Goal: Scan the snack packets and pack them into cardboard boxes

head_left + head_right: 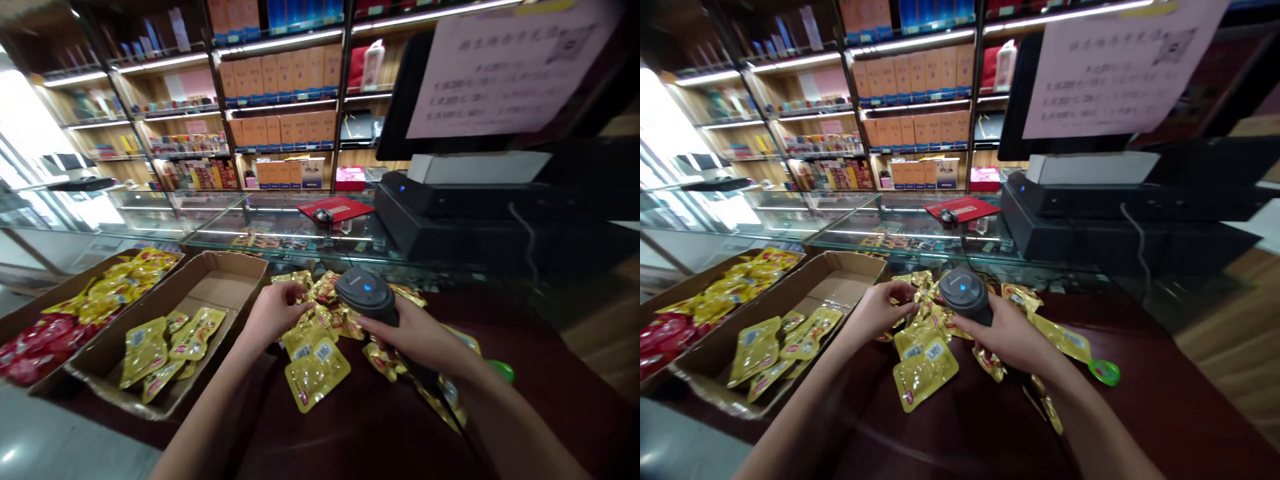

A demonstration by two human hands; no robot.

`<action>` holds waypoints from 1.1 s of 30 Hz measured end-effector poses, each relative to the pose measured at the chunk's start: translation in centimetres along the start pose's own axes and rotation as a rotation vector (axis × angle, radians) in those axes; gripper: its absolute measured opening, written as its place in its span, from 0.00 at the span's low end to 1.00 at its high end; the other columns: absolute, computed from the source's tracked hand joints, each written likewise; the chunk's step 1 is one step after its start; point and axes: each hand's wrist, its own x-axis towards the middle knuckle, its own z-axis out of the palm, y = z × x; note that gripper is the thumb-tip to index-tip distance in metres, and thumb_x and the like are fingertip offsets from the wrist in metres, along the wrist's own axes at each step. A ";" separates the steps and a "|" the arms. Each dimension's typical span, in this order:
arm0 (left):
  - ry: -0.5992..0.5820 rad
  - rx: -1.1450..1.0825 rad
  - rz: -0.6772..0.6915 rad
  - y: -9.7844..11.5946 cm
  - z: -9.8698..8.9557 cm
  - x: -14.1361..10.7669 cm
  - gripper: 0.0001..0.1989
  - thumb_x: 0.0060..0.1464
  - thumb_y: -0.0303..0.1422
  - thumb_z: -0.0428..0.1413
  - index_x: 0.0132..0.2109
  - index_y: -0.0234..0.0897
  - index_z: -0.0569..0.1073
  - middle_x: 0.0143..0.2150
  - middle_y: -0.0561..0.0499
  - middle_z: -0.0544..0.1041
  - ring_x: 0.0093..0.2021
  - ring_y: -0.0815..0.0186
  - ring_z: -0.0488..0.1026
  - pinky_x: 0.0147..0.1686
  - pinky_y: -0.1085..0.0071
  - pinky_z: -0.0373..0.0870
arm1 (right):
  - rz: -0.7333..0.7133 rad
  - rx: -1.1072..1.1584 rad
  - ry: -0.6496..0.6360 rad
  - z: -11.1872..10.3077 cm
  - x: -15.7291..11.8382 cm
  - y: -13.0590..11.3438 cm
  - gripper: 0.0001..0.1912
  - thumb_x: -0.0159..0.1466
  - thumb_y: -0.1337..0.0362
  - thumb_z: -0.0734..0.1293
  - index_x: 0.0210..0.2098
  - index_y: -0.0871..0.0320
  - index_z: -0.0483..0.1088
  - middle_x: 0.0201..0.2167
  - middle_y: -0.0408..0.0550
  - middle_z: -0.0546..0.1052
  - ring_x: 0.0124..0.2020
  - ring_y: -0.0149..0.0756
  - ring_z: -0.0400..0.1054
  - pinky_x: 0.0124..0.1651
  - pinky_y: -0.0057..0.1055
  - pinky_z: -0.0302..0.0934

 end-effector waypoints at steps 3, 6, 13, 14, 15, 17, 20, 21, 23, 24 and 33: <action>-0.091 0.078 0.042 0.7 2.0 1.8 0.14 0.49 0.37 0.62 0.43 0.39 0.81 0.36 0.49 0.82 0.37 0.61 0.78 0.37 0.69 0.68 | 0.005 0.004 0.030 -0.5 0.1 0.7 0.22 0.59 0.52 0.73 0.48 0.56 0.73 0.20 0.39 0.74 0.20 0.32 0.65 0.23 0.29 0.61; -0.242 0.213 0.066 1.2 2.9 3.4 0.14 0.49 0.34 0.62 0.44 0.41 0.81 0.38 0.48 0.82 0.39 0.60 0.78 0.37 0.69 0.68 | 0.002 0.053 0.038 -0.9 0.2 1.7 0.21 0.60 0.54 0.73 0.49 0.56 0.71 0.22 0.39 0.73 0.20 0.30 0.64 0.24 0.28 0.62; -0.532 0.473 0.074 0.2 3.8 5.1 0.15 0.43 0.37 0.65 0.41 0.42 0.80 0.38 0.49 0.83 0.39 0.57 0.78 0.34 0.69 0.67 | 0.035 0.148 0.008 -1.0 0.7 2.8 0.20 0.61 0.53 0.73 0.48 0.56 0.70 0.25 0.39 0.74 0.18 0.27 0.63 0.21 0.26 0.62; -0.556 0.477 0.075 -0.1 4.0 5.1 0.17 0.41 0.36 0.65 0.42 0.42 0.80 0.38 0.49 0.83 0.39 0.57 0.79 0.34 0.69 0.67 | 0.028 0.130 0.006 -1.0 0.8 2.8 0.20 0.61 0.53 0.73 0.49 0.56 0.71 0.24 0.39 0.74 0.19 0.27 0.63 0.22 0.26 0.62; -0.574 0.477 0.075 -0.4 4.2 5.1 0.19 0.40 0.36 0.66 0.43 0.43 0.80 0.38 0.49 0.82 0.39 0.57 0.79 0.34 0.69 0.67 | 0.024 0.105 0.006 -1.0 0.9 2.7 0.20 0.62 0.54 0.73 0.49 0.57 0.71 0.24 0.40 0.74 0.19 0.28 0.64 0.23 0.27 0.63; -0.573 0.463 0.078 -0.8 4.7 5.1 0.22 0.36 0.35 0.68 0.44 0.43 0.79 0.36 0.49 0.82 0.38 0.56 0.78 0.34 0.69 0.67 | 0.024 0.051 0.004 -1.0 1.1 2.5 0.20 0.62 0.55 0.72 0.50 0.57 0.72 0.25 0.40 0.75 0.22 0.30 0.67 0.27 0.28 0.65; -0.526 0.427 0.103 -1.2 5.5 4.9 0.20 0.32 0.32 0.69 0.39 0.43 0.79 0.33 0.49 0.80 0.36 0.54 0.78 0.34 0.68 0.66 | 0.025 -0.005 0.007 -0.9 1.2 2.1 0.21 0.62 0.55 0.72 0.51 0.57 0.73 0.26 0.42 0.77 0.25 0.32 0.70 0.31 0.30 0.68; -0.508 0.416 0.119 -1.3 5.7 4.9 0.19 0.32 0.31 0.69 0.37 0.43 0.79 0.33 0.48 0.80 0.36 0.53 0.78 0.33 0.67 0.66 | 0.027 -0.015 0.009 -0.9 1.2 2.1 0.21 0.62 0.55 0.72 0.51 0.57 0.73 0.27 0.42 0.77 0.25 0.33 0.70 0.31 0.30 0.68; -0.496 0.374 0.147 -1.5 5.7 4.9 0.17 0.29 0.30 0.69 0.31 0.42 0.76 0.33 0.48 0.79 0.35 0.54 0.77 0.32 0.68 0.65 | 0.033 -0.021 0.012 -0.8 1.2 2.0 0.21 0.62 0.54 0.72 0.51 0.57 0.73 0.27 0.43 0.78 0.24 0.32 0.70 0.31 0.31 0.68; -0.496 0.334 0.155 -1.6 5.6 5.0 0.17 0.28 0.29 0.69 0.30 0.42 0.75 0.33 0.48 0.78 0.35 0.55 0.76 0.31 0.69 0.64 | 0.034 -0.020 0.013 -0.8 1.2 2.1 0.21 0.61 0.54 0.72 0.51 0.56 0.73 0.27 0.43 0.78 0.23 0.33 0.70 0.30 0.31 0.68; -0.251 -0.338 0.016 -3.2 1.7 7.1 0.19 0.40 0.39 0.65 0.40 0.38 0.73 0.33 0.54 0.77 0.33 0.64 0.74 0.36 0.71 0.69 | -0.022 0.013 0.029 -0.9 1.1 2.1 0.23 0.61 0.54 0.72 0.53 0.57 0.73 0.33 0.46 0.81 0.40 0.42 0.76 0.43 0.36 0.71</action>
